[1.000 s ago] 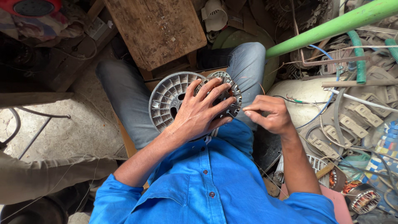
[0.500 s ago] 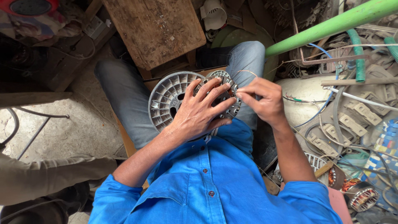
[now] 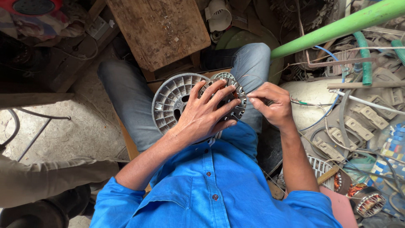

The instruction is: The person sits on the floor and winds copper wire by hand into the slots of a motor stator. They repeatedly insert the wire into slots, pull it through, and adjust the placement to build up the coil.

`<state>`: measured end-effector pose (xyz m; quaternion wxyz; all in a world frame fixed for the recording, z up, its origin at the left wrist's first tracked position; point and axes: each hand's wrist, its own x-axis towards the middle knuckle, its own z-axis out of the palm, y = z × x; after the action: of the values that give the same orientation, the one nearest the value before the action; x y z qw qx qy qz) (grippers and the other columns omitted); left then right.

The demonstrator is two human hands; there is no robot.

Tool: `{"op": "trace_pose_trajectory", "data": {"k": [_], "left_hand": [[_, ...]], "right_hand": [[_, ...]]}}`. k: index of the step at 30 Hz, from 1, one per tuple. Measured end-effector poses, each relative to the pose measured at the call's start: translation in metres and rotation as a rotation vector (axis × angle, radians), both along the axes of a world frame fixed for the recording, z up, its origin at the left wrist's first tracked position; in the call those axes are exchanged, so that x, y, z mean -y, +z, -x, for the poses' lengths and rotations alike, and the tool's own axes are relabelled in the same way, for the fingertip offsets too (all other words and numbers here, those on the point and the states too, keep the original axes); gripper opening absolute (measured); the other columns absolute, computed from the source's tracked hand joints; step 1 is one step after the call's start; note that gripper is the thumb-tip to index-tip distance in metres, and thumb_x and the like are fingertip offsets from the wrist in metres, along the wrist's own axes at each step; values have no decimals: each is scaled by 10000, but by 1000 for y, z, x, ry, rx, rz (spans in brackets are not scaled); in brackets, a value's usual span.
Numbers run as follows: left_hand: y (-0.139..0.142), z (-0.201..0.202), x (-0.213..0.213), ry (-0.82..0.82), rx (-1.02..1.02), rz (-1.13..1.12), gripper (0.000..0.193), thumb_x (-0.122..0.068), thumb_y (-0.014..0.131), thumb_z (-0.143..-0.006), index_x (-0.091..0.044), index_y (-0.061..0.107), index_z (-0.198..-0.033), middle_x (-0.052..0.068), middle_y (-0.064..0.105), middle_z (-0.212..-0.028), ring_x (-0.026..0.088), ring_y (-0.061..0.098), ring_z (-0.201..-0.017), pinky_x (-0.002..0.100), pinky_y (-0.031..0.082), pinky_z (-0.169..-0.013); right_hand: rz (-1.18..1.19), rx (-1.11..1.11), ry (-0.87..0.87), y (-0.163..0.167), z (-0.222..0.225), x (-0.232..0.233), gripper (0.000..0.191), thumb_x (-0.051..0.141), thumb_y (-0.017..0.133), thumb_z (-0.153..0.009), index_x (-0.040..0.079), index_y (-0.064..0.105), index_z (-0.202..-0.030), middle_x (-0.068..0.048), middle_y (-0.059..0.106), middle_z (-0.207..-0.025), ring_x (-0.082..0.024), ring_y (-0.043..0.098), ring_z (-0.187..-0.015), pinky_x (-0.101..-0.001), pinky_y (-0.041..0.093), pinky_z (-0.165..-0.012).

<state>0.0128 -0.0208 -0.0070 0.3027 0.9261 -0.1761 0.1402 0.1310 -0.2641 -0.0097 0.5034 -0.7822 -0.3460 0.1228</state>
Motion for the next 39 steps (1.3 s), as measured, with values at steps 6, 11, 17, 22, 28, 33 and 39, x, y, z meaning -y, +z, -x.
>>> {"op": "trace_pose_trajectory", "data": {"k": [6, 11, 17, 22, 28, 33, 39], "left_hand": [[2, -1, -1, -4, -5, -7, 549, -502, 721, -930, -186, 648, -1373, 96, 510, -1503, 303, 400, -1458, 583, 294, -1176], [3, 0, -2, -4, -20, 7, 558, -500, 729, -914, -193, 650, -1372, 94, 515, -1497, 297, 406, -1455, 587, 289, -1178], [4, 1, -2, -5, -20, 30, 556, -488, 742, -907, -196, 655, -1372, 90, 517, -1503, 292, 408, -1460, 583, 295, -1180], [4, 0, -2, -7, -29, 40, 559, -469, 762, -888, -194, 658, -1363, 86, 523, -1495, 296, 411, -1454, 579, 302, -1175], [5, 0, -2, -3, -11, 62, 541, -472, 769, -901, -204, 654, -1357, 81, 523, -1494, 290, 418, -1455, 576, 305, -1182], [6, 0, -4, 0, -19, 68, 554, -465, 770, -895, -199, 651, -1367, 83, 523, -1489, 293, 421, -1449, 576, 306, -1176], [7, 0, -3, 0, -22, 58, 555, -444, 779, -883, -197, 650, -1364, 90, 523, -1496, 300, 421, -1449, 579, 306, -1172]], "right_hand": [[-24, -24, -61, -26, -4, -9, 150, -56, 718, -876, -17, 753, -1018, -91, 703, -913, -159, 657, -806, -268, 506, -710], [-35, 14, 36, -38, 3, -32, 192, -96, 642, -811, -49, 723, -978, -129, 712, -928, -219, 698, -840, -305, 542, -781], [-58, 53, 130, -34, 19, -13, 209, -55, 644, -735, -58, 703, -935, -184, 702, -1033, -249, 704, -879, -322, 547, -781], [15, -44, 75, -27, 19, 12, 53, -50, 724, -824, -37, 710, -873, -78, 661, -799, -150, 621, -701, -282, 469, -638], [-21, -119, 56, -13, 17, 14, 72, -25, 737, -858, -23, 741, -929, -62, 662, -790, -126, 586, -687, -265, 442, -620], [16, -74, 36, 2, 21, 5, 81, -9, 750, -860, -18, 739, -940, -52, 649, -787, -113, 572, -667, -254, 440, -601], [118, 3, -44, 18, 31, -2, 65, -8, 768, -838, -12, 741, -897, -39, 619, -728, -93, 547, -609, -240, 427, -554]]}}
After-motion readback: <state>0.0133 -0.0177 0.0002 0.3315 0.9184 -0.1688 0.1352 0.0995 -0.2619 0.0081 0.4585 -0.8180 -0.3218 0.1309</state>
